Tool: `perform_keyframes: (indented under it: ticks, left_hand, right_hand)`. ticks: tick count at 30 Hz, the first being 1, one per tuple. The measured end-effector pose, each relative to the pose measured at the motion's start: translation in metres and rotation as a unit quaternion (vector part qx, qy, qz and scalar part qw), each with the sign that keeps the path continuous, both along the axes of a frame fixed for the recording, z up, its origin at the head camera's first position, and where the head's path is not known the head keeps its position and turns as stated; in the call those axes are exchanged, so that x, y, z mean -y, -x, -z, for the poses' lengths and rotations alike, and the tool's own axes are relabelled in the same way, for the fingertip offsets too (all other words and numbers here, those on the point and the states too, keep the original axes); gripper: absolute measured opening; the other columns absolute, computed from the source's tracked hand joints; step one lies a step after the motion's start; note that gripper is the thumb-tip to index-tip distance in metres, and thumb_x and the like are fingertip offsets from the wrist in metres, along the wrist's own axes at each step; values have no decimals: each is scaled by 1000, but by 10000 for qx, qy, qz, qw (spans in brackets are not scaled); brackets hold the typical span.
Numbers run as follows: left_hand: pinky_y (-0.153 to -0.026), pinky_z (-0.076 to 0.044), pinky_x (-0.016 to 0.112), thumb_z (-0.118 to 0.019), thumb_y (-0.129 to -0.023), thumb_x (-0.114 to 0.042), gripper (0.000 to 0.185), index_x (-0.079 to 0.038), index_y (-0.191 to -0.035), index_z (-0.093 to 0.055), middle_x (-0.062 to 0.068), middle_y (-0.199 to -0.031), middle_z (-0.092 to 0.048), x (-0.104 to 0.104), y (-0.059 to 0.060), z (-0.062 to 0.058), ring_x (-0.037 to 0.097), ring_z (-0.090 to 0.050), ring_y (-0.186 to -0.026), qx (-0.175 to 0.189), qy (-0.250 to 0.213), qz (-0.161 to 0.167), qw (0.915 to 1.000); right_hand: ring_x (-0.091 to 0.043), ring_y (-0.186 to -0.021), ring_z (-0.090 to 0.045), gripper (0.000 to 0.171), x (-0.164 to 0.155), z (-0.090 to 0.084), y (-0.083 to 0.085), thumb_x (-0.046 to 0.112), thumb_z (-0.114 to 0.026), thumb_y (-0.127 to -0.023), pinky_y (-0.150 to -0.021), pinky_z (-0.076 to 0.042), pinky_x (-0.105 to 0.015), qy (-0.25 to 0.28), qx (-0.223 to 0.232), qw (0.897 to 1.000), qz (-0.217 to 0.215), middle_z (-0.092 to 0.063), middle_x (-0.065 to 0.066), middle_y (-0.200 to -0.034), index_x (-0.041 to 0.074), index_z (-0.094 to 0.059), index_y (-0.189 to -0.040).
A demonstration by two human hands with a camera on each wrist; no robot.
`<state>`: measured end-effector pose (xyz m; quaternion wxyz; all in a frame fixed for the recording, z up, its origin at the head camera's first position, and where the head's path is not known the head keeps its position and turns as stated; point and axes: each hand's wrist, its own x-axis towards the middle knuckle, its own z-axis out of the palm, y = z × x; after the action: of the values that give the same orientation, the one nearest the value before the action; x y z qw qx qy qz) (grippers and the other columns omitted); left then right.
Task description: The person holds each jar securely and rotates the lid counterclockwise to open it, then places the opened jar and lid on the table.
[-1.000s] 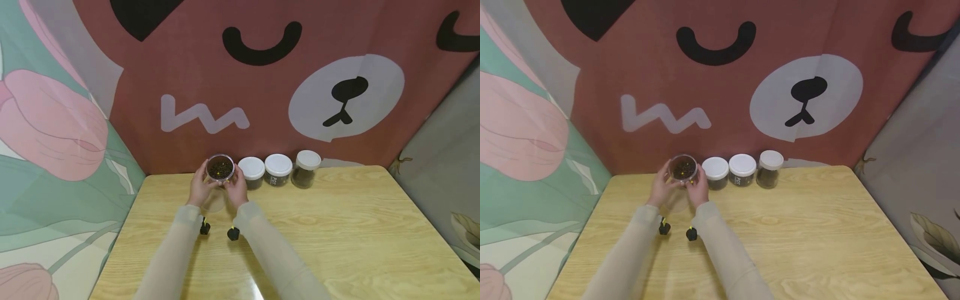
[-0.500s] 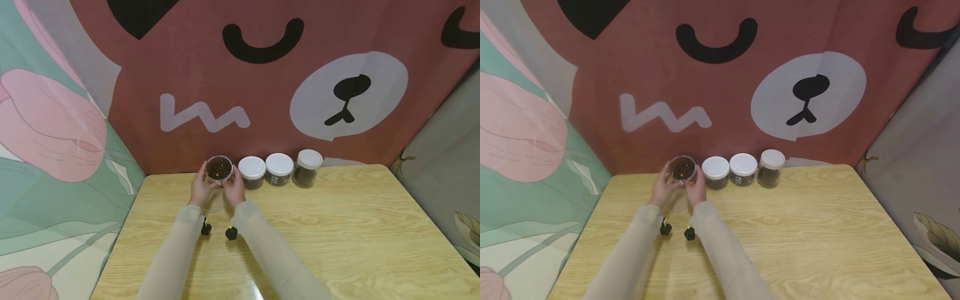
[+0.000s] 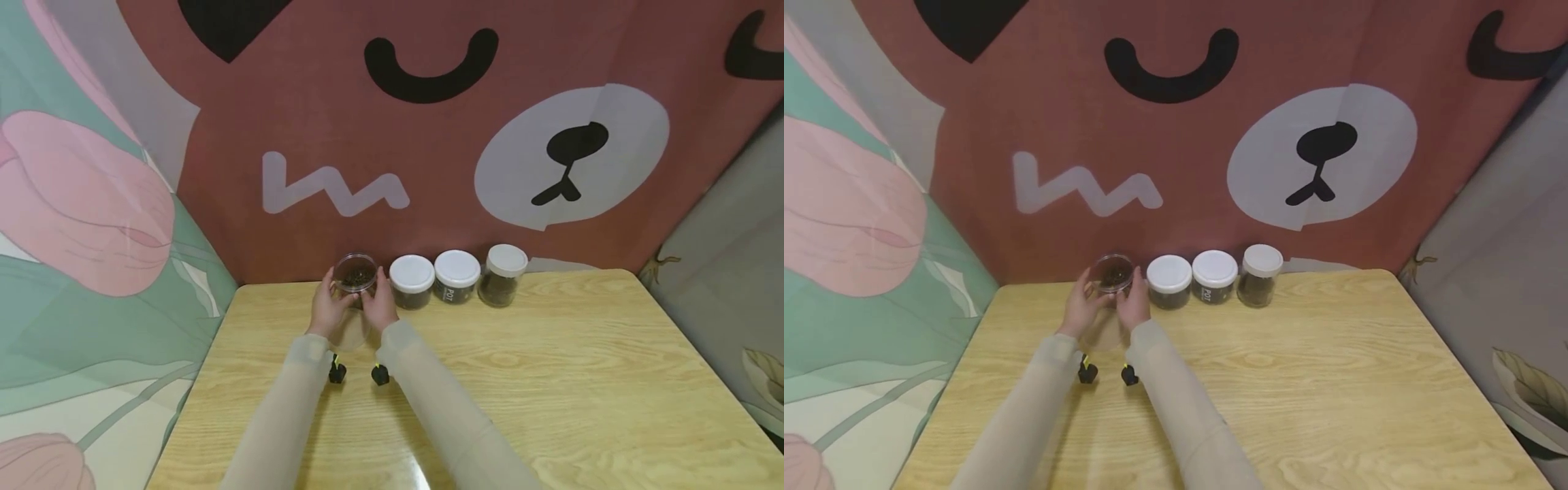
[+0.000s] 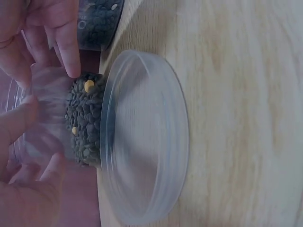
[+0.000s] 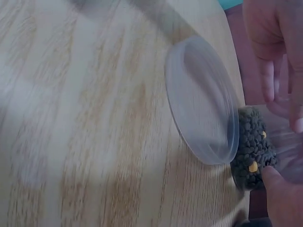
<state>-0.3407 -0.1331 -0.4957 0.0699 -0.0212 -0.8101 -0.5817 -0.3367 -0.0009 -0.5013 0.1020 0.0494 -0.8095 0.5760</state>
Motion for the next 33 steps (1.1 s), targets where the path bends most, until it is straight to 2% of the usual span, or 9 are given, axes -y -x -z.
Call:
perform_keyframes:
  ticks: [3, 8, 17, 27, 30, 33]
  left_hand:
    - [-111, -42, 48, -74, -88, 5, 82, 7, -156, -27, 31, -158, -28, 1, 2, 1, 49, -38, -140, 75, 59, -64, 9999]
    - [-110, -43, 50, -71, -90, 6, 79, 8, -155, -26, 31, -158, -28, -1, 2, 5, 50, -37, -140, 164, -126, -201, 9996]
    - [-111, -41, 51, -71, -91, 5, 78, 7, -155, -26, 33, -156, -29, -5, 0, 7, 51, -37, -139, 90, -194, -313, 9993]
    - [-112, -42, 50, -69, -93, 3, 78, 6, -156, -24, 32, -156, -29, -7, 1, 11, 51, -37, -139, 135, -101, -324, 9993]
    - [-112, -41, 50, -69, -93, 2, 77, 7, -156, -24, 33, -156, -29, -7, 0, 11, 51, -37, -139, 78, -49, -333, 9994]
    - [-111, -41, 51, -69, -93, 2, 76, 8, -155, -25, 34, -154, -31, -6, -1, 11, 52, -38, -138, -37, 53, -370, 9993]
  right_hand:
    - [-43, -142, -37, 66, 2, 0, 1, -9, -56, -94, -117, -33, -49, 128, -5, 9999, 18, -35, -36, -152, -17, -24, -151]
    - [-45, -140, -39, 64, 3, 2, 2, -10, -57, -93, -113, -39, -50, 467, -71, 9989, -27, -36, -39, -150, -21, -26, -148]
    - [-44, -146, -28, 63, 0, 1, 2, -13, -51, -91, -122, -23, -49, 471, 58, 9988, -151, -28, -38, -155, -20, -25, -149]
    - [-46, -143, -33, 66, -1, 1, -1, -13, -55, -89, -120, -27, -51, 507, 153, 9986, -52, -32, -37, -153, -18, -27, -149]
    - [-46, -140, -37, 67, -3, 2, -3, -12, -56, -89, -119, -30, -51, 492, 239, 9984, -143, -35, -37, -152, -17, -28, -150]
    - [-47, -137, -40, 68, -7, 5, -6, -13, -52, -86, -116, -33, -53, 294, 128, 9988, -372, -37, -36, -150, -17, -28, -150]
